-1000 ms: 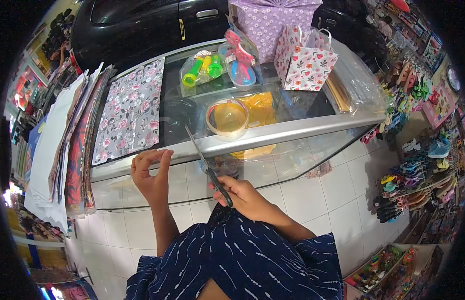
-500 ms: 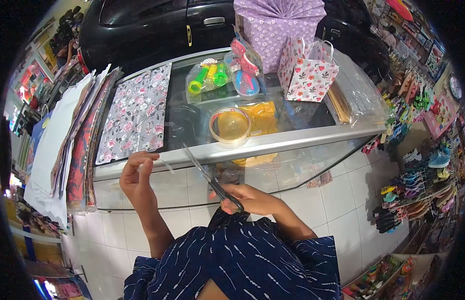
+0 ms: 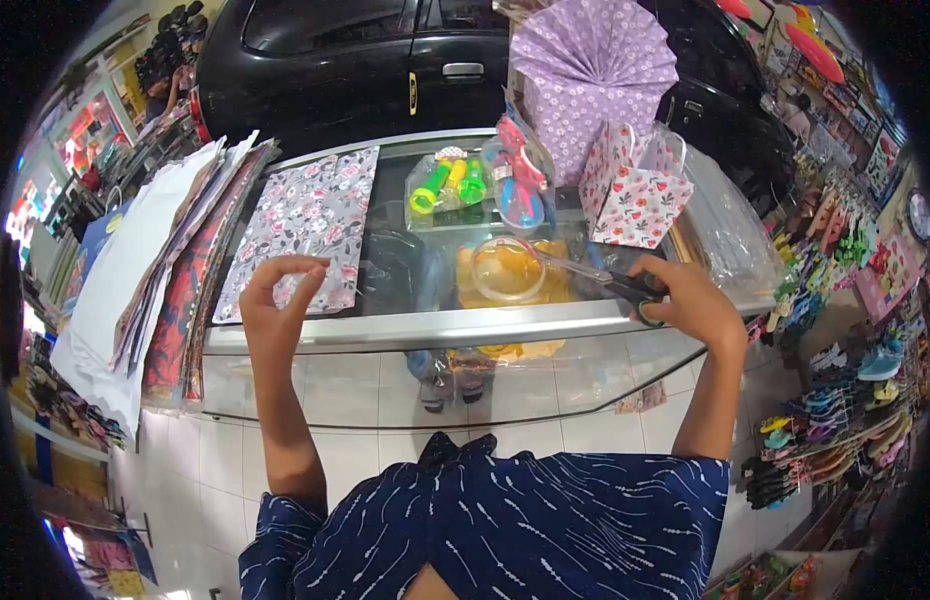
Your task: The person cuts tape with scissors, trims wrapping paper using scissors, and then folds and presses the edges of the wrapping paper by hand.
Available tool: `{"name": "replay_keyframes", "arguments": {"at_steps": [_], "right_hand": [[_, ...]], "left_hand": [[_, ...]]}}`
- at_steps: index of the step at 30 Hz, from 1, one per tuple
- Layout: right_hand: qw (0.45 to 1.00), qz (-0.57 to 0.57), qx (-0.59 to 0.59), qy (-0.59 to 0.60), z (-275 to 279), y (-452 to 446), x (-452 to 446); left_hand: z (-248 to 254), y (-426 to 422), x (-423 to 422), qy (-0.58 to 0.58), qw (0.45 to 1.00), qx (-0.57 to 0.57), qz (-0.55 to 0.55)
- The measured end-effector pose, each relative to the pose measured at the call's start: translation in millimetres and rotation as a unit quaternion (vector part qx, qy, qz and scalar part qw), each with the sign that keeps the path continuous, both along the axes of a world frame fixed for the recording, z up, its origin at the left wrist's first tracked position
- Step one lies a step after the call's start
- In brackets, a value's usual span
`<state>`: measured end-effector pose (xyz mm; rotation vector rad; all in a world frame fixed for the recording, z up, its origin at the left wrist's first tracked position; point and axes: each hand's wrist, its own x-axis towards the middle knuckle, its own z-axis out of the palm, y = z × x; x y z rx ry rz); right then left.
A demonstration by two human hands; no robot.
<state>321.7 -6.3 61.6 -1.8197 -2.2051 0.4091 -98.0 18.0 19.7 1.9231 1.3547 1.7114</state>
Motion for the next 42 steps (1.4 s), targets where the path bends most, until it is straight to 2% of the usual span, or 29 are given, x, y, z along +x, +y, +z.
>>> {"name": "replay_keyframes", "arguments": {"at_steps": [4,8,10,13,14,16,18,20,22,23,24,27,31,32,35,36,39,40,41,42], "right_hand": [[0.995,-0.015,0.01,0.1,-0.5,-0.3,20.2],[0.996,-0.074,0.01,0.049,-12.1,-0.6,31.7],[0.997,-0.078,0.003,0.026,-14.0,9.2,29.6],[0.996,0.001,0.088,-0.021,-16.7,15.8,24.2],[0.994,0.021,0.111,-0.001,-15.1,20.2,19.2],[0.985,0.057,0.158,0.039,-1.6,29.4,-10.4],[0.966,0.167,0.167,0.103,38.4,38.8,-85.7],[0.948,0.22,0.077,0.216,58.7,57.5,-150.5],[0.924,0.282,0.132,0.223,50.5,92.6,-198.9],[0.929,0.277,0.1,0.226,50.7,106.6,-218.3],[0.932,0.271,0.069,0.231,50.5,120.1,-234.0],[0.891,0.309,0.03,0.331,43.1,170.4,-261.2],[0.865,0.28,-0.025,0.416,42.0,201.9,-277.6],[0.863,0.272,-0.041,0.424,42.9,207.5,-280.4],[0.87,0.239,-0.073,0.424,43.2,226.8,-290.9],[0.87,0.223,-0.086,0.431,40.6,234.4,-295.0],[0.87,0.167,-0.081,0.457,17.9,265.2,-308.1],[0.867,0.147,-0.075,0.47,9.0,276.8,-310.8],[0.865,0.128,-0.068,0.481,1.2,285.2,-313.8],[0.854,0.11,-0.073,0.503,-5.5,290.9,-317.5]], "left_hand": [[13.9,13.0,-7.6,0.048,0.999,0.007,0.007],[27.9,24.9,-11.9,0.108,0.994,0.011,-0.027],[40.1,34.3,-15.5,0.176,0.983,0.003,-0.058],[63.8,53.0,-22.5,0.222,0.965,-0.038,-0.137],[69.0,61.0,-25.5,0.24,0.958,-0.055,-0.149],[83.5,75.6,-28.1,0.27,0.939,-0.118,-0.177],[91.1,89.3,-29.1,0.307,0.924,-0.124,-0.191],[97.6,100.8,-29.4,0.331,0.91,-0.152,-0.197],[104.1,112.1,-30.5,0.344,0.902,-0.163,-0.206],[108.1,118.3,-32.6,0.35,0.897,-0.168,-0.208],[113.7,125.9,-36.7,0.34,0.887,-0.167,-0.265],[122.3,152.6,-49.4,0.345,0.874,-0.132,-0.316],[126.9,183.0,-66.3,0.34,0.867,-0.141,-0.335],[128.6,189.3,-69.7,0.32,0.865,-0.182,-0.34],[122.7,214.7,-82.5,0.232,0.873,-0.238,-0.357],[120.6,224.8,-87.5,0.166,0.893,-0.261,-0.326],[81.8,264.4,-104.0,0.059,0.927,-0.214,-0.302],[58.7,284.8,-117.2,0.15,0.918,-0.185,-0.316],[45.2,287.8,-117.1,0.249,0.905,-0.211,-0.274],[32.0,286.1,-116.8,0.285,0.89,-0.208,-0.29]]}}
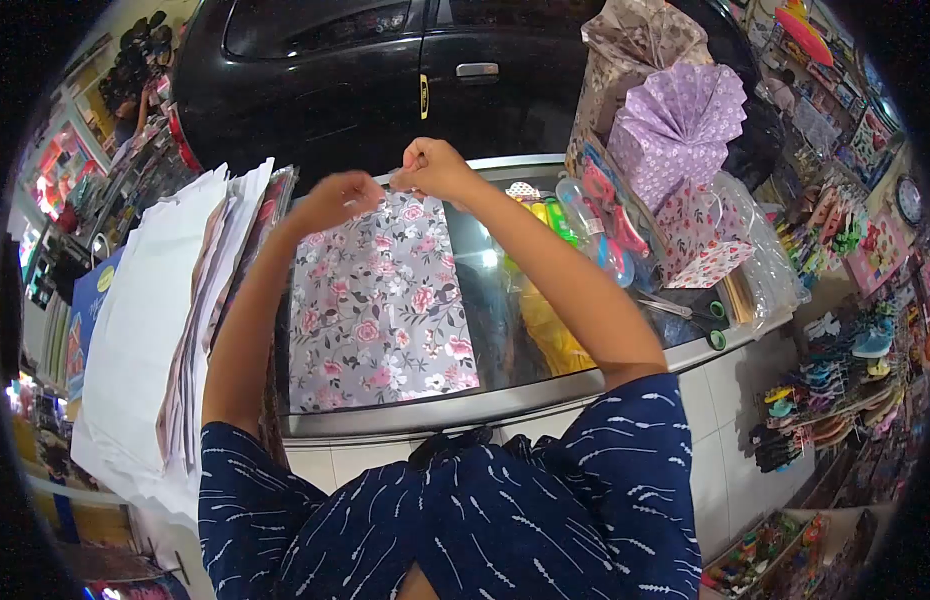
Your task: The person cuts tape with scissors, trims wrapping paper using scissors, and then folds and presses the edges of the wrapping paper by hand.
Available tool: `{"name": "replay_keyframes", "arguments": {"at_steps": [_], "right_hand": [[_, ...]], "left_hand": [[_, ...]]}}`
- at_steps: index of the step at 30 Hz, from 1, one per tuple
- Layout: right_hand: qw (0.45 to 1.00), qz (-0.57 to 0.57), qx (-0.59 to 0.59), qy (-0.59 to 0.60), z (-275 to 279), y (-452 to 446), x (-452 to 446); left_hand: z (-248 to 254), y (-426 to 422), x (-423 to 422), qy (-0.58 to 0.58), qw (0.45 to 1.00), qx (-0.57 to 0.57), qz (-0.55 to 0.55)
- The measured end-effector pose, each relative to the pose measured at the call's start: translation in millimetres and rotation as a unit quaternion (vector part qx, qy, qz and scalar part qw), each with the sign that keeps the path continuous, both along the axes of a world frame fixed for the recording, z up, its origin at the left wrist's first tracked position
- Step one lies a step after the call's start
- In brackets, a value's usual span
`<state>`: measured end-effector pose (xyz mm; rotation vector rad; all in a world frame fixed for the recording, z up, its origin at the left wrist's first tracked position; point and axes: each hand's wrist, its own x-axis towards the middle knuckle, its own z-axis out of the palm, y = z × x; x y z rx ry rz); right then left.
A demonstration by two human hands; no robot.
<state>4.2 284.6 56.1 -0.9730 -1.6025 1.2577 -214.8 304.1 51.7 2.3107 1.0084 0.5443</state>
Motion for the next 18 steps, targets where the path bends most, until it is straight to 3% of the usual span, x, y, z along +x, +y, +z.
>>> {"name": "replay_keyframes", "arguments": {"at_steps": [5,7,12,18], "right_hand": [[0.996,-0.023,-0.033,0.08,-23.7,16.9,-13.4],[0.997,-0.046,-0.016,0.051,-31.1,22.4,-14.4],[0.992,-0.12,-0.033,0.027,-36.4,28.2,-14.5],[0.996,-0.073,-0.049,0.015,-50.0,36.9,-11.8]], "left_hand": [[-47.2,-9.5,2.6,0.092,0.984,0.148,-0.043],[-55.1,-12.5,0.9,0.131,0.973,0.188,-0.032],[-41.0,-14.0,4.6,0.235,0.97,0.062,0.005],[-49.6,-15.2,1.7,0.22,0.971,0.096,0.022]]}}
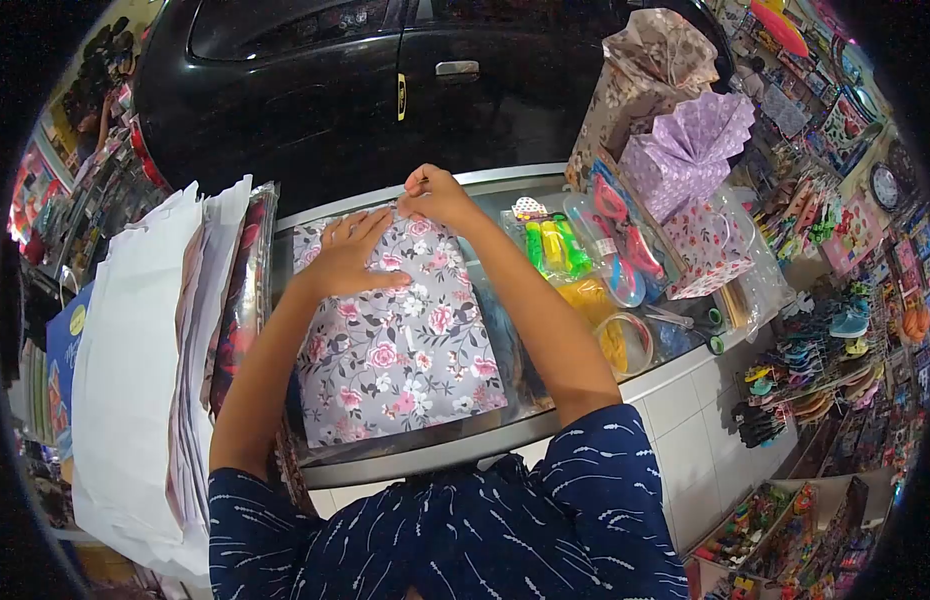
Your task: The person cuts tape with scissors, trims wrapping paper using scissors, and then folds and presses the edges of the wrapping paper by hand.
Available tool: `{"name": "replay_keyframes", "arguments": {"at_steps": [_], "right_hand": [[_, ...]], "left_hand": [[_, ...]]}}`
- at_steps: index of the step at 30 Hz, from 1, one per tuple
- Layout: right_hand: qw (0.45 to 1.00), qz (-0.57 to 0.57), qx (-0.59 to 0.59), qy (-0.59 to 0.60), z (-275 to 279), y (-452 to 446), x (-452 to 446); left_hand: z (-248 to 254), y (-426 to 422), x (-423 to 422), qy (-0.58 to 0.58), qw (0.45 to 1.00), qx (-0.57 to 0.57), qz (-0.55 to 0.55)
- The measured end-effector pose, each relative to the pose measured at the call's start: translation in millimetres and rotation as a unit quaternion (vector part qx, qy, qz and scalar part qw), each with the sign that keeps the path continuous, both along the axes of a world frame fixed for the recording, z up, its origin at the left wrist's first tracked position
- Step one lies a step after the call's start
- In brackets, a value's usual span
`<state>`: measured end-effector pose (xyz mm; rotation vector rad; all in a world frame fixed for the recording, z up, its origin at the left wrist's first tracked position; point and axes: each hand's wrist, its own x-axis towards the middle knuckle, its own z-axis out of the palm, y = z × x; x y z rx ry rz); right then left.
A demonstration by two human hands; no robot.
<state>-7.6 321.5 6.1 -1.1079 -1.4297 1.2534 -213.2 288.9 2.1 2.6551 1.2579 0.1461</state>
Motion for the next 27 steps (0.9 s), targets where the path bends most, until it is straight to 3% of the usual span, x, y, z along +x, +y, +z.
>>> {"name": "replay_keyframes", "arguments": {"at_steps": [6,27], "right_hand": [[0.996,0.06,0.009,-0.062,-8.0,-0.9,1.6],[0.994,0.075,0.038,-0.076,-9.3,3.7,-3.9]], "left_hand": [[-2.6,5.1,1.6,0.017,1.0,-0.007,0.002],[-7.9,7.0,1.1,0.016,1.0,0.003,-0.001]]}}
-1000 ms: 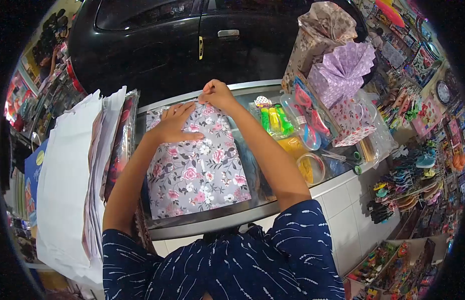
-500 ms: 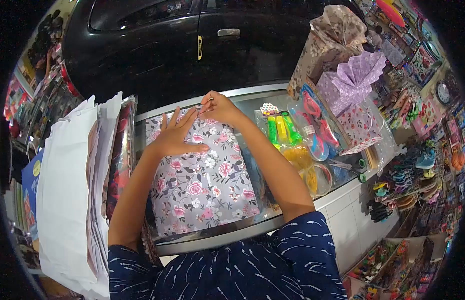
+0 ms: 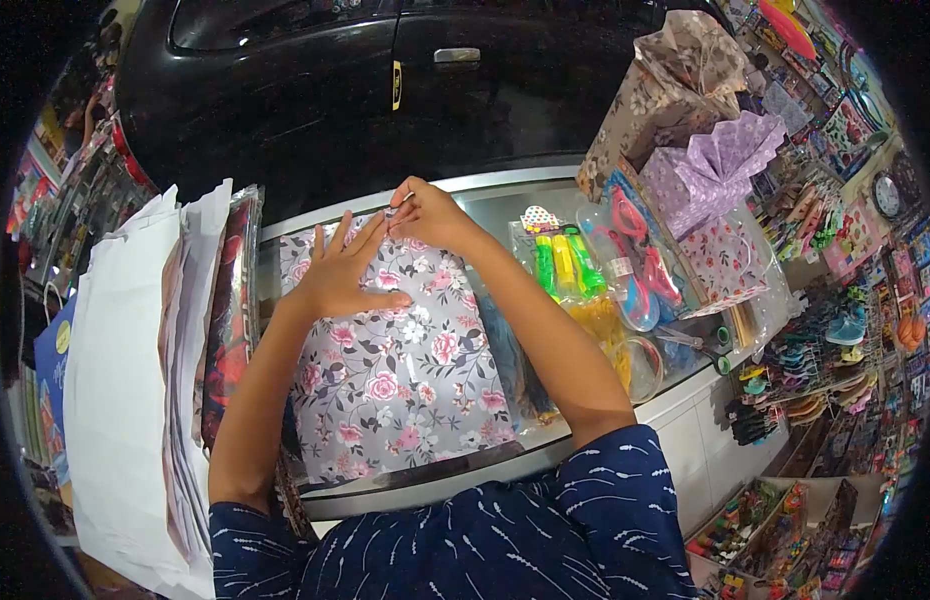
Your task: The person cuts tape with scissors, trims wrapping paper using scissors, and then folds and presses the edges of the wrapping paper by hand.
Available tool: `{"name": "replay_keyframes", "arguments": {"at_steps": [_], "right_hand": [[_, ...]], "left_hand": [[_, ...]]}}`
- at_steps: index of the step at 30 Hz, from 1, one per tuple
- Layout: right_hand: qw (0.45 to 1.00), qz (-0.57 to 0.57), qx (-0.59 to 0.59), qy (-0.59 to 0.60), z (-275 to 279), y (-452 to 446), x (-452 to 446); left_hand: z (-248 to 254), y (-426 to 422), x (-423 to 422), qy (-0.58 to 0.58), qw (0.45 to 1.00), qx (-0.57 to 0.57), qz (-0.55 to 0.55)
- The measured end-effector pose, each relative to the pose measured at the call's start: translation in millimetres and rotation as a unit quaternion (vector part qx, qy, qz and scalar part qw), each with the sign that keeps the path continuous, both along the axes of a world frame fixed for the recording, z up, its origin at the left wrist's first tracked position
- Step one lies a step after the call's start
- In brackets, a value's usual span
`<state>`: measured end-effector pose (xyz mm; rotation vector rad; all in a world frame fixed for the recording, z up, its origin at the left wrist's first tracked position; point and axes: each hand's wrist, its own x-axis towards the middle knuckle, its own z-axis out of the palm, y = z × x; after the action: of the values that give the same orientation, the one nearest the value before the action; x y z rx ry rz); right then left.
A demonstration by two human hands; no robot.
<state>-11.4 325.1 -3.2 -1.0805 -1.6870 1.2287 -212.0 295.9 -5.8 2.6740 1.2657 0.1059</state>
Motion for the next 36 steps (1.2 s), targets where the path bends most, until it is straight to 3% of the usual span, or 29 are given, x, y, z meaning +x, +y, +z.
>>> {"name": "replay_keyframes", "arguments": {"at_steps": [16,36], "right_hand": [[0.998,0.007,0.056,0.002,-10.7,0.9,0.8],[0.999,0.026,0.024,-0.029,0.0,-2.1,3.0]], "left_hand": [[0.4,0.4,-0.2,-0.001,1.0,0.005,-0.004],[-1.0,0.8,-0.5,-0.008,1.0,0.003,-0.007]]}}
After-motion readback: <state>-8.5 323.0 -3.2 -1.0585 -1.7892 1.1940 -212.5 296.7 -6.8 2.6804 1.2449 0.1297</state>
